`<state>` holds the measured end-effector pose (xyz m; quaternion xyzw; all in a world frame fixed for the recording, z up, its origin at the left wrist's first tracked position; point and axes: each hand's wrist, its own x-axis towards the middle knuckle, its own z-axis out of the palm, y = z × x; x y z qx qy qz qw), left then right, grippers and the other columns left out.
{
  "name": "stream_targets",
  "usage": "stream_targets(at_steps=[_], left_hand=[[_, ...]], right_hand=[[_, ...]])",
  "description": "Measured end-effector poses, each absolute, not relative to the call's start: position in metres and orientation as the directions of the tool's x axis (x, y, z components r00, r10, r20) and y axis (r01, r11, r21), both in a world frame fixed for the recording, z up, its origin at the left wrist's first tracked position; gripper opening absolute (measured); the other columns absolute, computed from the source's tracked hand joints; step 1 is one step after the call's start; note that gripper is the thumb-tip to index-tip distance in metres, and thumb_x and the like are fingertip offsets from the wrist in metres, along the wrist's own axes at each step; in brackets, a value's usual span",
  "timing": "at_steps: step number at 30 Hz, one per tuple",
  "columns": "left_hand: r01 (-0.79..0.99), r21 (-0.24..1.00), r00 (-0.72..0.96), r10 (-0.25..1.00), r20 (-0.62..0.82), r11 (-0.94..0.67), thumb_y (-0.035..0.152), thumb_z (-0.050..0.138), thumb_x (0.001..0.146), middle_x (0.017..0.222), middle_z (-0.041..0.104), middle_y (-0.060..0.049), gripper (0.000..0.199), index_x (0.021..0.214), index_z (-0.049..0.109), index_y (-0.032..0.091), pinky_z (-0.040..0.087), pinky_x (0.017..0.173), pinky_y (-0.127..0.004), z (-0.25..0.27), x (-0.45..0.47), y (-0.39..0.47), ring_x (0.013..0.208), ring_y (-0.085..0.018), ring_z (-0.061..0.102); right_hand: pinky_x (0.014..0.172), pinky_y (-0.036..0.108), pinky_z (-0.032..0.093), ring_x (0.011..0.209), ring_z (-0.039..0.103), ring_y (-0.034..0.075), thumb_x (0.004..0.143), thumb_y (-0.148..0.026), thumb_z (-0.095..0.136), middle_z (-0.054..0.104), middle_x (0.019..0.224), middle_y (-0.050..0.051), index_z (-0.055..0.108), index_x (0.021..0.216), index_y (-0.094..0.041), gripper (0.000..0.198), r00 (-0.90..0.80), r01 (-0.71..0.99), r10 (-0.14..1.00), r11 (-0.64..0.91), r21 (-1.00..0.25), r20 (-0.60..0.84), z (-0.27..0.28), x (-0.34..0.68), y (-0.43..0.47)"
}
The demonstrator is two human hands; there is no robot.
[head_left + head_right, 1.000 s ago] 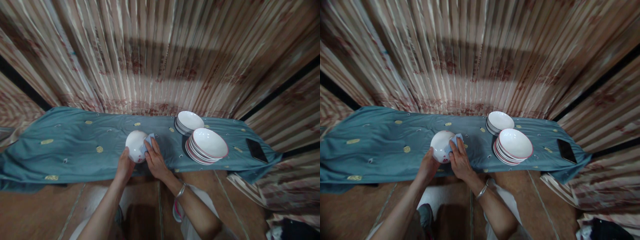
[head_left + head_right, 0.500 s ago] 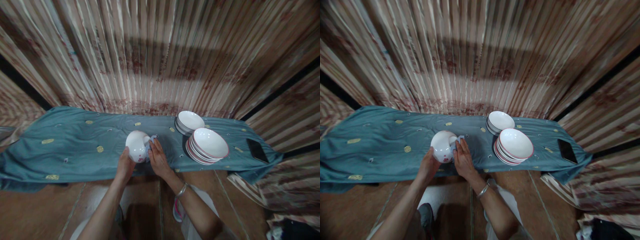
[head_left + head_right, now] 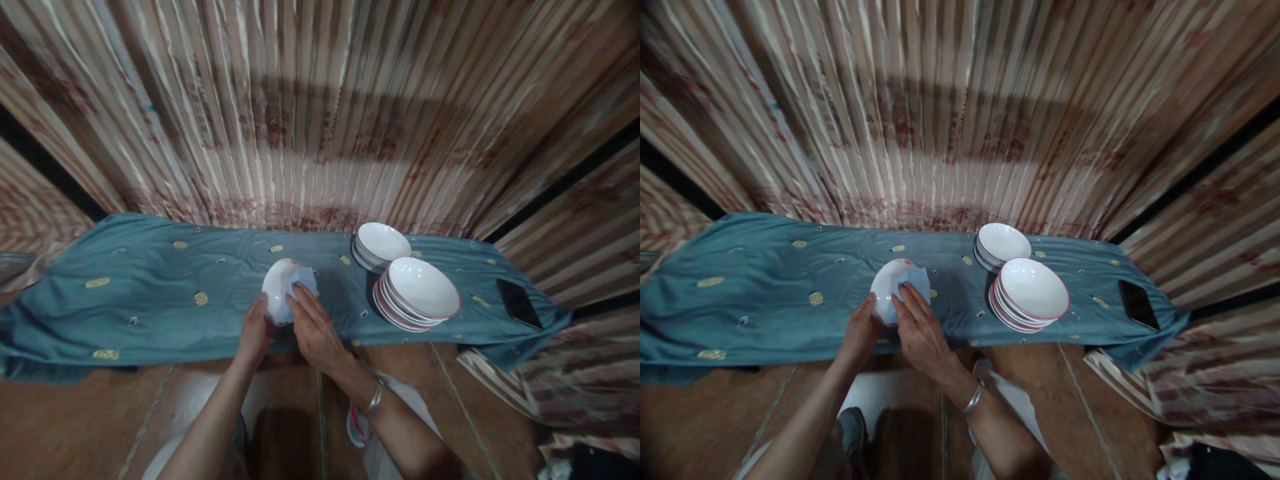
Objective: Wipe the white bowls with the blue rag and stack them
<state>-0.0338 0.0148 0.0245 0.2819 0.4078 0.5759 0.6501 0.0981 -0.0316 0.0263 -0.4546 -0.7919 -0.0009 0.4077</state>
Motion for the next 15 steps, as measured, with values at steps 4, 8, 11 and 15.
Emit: stream_targets(at_steps=[4, 8, 11, 15], left_hand=[[-0.398, 0.905, -0.015, 0.985, -0.170, 0.150, 0.036, 0.071, 0.069, 0.066, 0.067, -0.002, 0.022, 0.076, 0.070, 0.014, 0.048, 0.065, -0.025, 0.012, -0.035, 0.015, 0.066, -0.016, 0.060], [-0.374, 0.916, 0.011, 0.988, -0.152, 0.145, 0.032, 0.070, 0.069, 0.077, 0.071, -0.006, 0.021, 0.080, 0.072, 0.014, 0.048, 0.074, -0.029, 0.000, -0.036, 0.018, 0.079, -0.021, 0.062], [-0.371, 0.918, 0.010, 0.988, -0.151, 0.144, 0.037, 0.072, 0.066, 0.079, 0.072, -0.007, 0.026, 0.079, 0.072, 0.014, 0.048, 0.073, -0.030, -0.003, -0.037, 0.021, 0.078, -0.021, 0.061], [-0.366, 0.916, 0.048, 0.986, -0.158, 0.165, 0.049, 0.073, 0.061, 0.072, 0.070, -0.006, 0.040, 0.077, 0.072, 0.013, 0.047, 0.069, -0.030, 0.001, -0.035, 0.021, 0.072, -0.020, 0.060]], right_hand=[[0.116, 0.043, 0.028, 0.144, 0.020, 0.022, 0.094, -0.012, 0.034, 0.044, 0.145, 0.013, 0.043, 0.139, -0.011, 0.046, -0.357, 0.775, 0.723, 0.582, -0.245, 0.591, 0.034, 0.093, -0.027], [0.116, 0.048, 0.020, 0.143, 0.022, 0.023, 0.095, -0.020, 0.037, 0.040, 0.148, 0.008, 0.043, 0.140, -0.020, 0.045, -0.338, 0.832, 0.775, 0.511, -0.215, 0.533, 0.042, 0.096, -0.017], [0.116, 0.047, 0.019, 0.143, 0.022, 0.022, 0.096, -0.024, 0.037, 0.038, 0.150, 0.008, 0.043, 0.140, -0.020, 0.044, -0.311, 0.832, 0.792, 0.494, -0.252, 0.525, 0.048, 0.099, -0.010], [0.115, 0.045, 0.022, 0.143, 0.024, 0.020, 0.097, -0.028, 0.034, 0.038, 0.150, 0.009, 0.044, 0.139, -0.021, 0.044, -0.209, 0.793, 0.823, 0.458, -0.402, 0.528, 0.051, 0.105, 0.002]])
